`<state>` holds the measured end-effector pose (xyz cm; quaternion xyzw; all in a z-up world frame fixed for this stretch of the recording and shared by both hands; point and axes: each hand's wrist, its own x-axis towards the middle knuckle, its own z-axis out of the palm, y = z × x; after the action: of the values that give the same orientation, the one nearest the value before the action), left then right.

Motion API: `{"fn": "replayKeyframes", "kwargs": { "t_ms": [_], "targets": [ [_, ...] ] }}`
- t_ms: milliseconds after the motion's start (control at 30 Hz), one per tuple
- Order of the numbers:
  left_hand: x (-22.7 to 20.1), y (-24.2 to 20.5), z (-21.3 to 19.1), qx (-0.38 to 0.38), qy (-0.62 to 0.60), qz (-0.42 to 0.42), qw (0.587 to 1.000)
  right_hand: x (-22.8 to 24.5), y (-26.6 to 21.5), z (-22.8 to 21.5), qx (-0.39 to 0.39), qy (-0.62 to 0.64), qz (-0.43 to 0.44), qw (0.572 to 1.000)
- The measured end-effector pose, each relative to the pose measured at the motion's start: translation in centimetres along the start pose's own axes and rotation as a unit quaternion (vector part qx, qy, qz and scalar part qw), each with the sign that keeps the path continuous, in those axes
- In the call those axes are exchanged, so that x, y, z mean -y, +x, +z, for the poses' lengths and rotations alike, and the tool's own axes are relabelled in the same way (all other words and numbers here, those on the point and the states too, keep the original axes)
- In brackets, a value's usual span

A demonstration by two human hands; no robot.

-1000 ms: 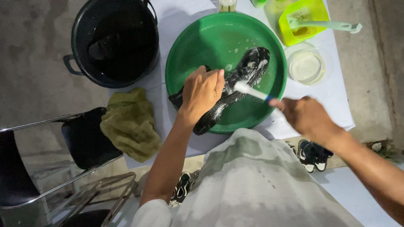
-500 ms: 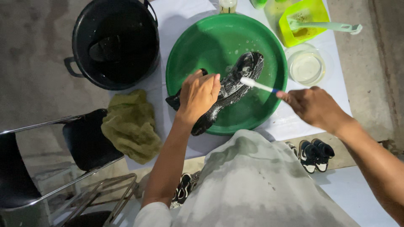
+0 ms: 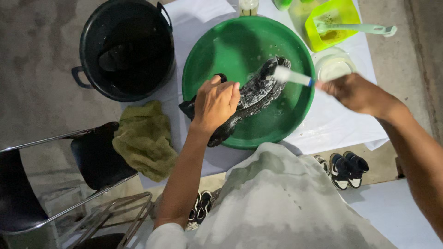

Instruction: The person scrubs a black shoe with a toothbrush and cleaning paste inside a green basin on a table.

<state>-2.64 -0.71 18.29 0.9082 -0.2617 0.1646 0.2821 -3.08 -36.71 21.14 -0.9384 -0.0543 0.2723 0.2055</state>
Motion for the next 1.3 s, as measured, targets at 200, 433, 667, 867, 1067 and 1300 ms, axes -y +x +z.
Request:
{"fn": "replayKeyframes", "kwargs": {
  "t_ms": [200,433,667,867,1067,1300],
  "targets": [
    [-0.2,0.4,-0.2,-0.025,-0.025,0.02,0.999,0.0,0.5,-0.6,-0.084,0.003,0.024,0.996],
    [0.3,0.6,0.5,-0.029,-0.002,0.029,0.999,1.0,-1.3,-0.4,0.002,-0.002,0.043,0.999],
    [0.8,0.0,1.1,0.0,0.018,0.044,0.999,1.6,-0.9,-1.9,0.027,-0.041,0.112,0.993],
    [1.1,-0.6,1.4,-0.005,0.024,0.065,0.998,0.4,0.8,-1.0,0.01,-0.042,0.051,0.998],
    [1.5,-1.1,1.0,-0.019,0.012,0.043,0.999,-1.7,0.7,-0.3,0.003,0.026,0.073,0.997],
    [1.7,-0.5,1.5,-0.036,0.008,0.073,0.997,-3.2,2.3,2.3,-0.014,0.173,0.065,0.983]
  ]
}}
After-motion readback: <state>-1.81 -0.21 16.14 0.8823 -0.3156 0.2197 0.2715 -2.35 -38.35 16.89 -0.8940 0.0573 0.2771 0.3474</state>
